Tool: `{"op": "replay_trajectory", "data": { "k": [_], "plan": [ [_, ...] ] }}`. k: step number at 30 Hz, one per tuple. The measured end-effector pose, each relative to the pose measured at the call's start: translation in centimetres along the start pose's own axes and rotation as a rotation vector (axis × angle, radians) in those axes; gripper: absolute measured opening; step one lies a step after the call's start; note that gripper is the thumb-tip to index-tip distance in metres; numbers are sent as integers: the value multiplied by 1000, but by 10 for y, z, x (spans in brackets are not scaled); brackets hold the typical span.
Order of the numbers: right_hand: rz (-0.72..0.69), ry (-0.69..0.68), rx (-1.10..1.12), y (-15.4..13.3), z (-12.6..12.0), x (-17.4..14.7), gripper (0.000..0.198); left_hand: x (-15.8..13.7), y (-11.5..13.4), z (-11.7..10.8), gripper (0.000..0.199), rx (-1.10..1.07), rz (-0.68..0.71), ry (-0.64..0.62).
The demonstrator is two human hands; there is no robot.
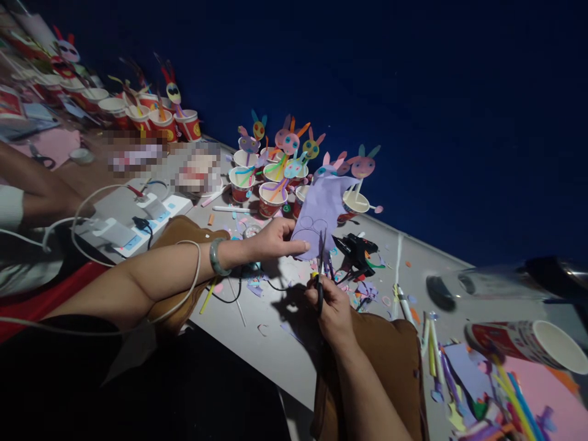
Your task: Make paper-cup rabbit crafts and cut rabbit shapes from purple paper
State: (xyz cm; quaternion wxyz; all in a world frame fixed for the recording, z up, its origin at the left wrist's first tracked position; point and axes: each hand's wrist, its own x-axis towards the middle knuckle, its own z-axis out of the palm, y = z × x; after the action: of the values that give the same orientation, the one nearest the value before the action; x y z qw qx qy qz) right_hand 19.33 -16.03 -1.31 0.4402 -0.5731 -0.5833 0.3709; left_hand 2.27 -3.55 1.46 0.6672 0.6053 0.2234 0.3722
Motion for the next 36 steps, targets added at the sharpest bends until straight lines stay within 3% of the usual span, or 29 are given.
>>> {"op": "replay_trajectory", "data": {
  "k": [19,36],
  "plan": [
    [20,10,-50,-10,-1,1,33,1,5,-2,33,-9,62,4],
    [5,-16,-31,-10,-1,1,56,2,-1,-4,30,16,55,-47]
  ]
}}
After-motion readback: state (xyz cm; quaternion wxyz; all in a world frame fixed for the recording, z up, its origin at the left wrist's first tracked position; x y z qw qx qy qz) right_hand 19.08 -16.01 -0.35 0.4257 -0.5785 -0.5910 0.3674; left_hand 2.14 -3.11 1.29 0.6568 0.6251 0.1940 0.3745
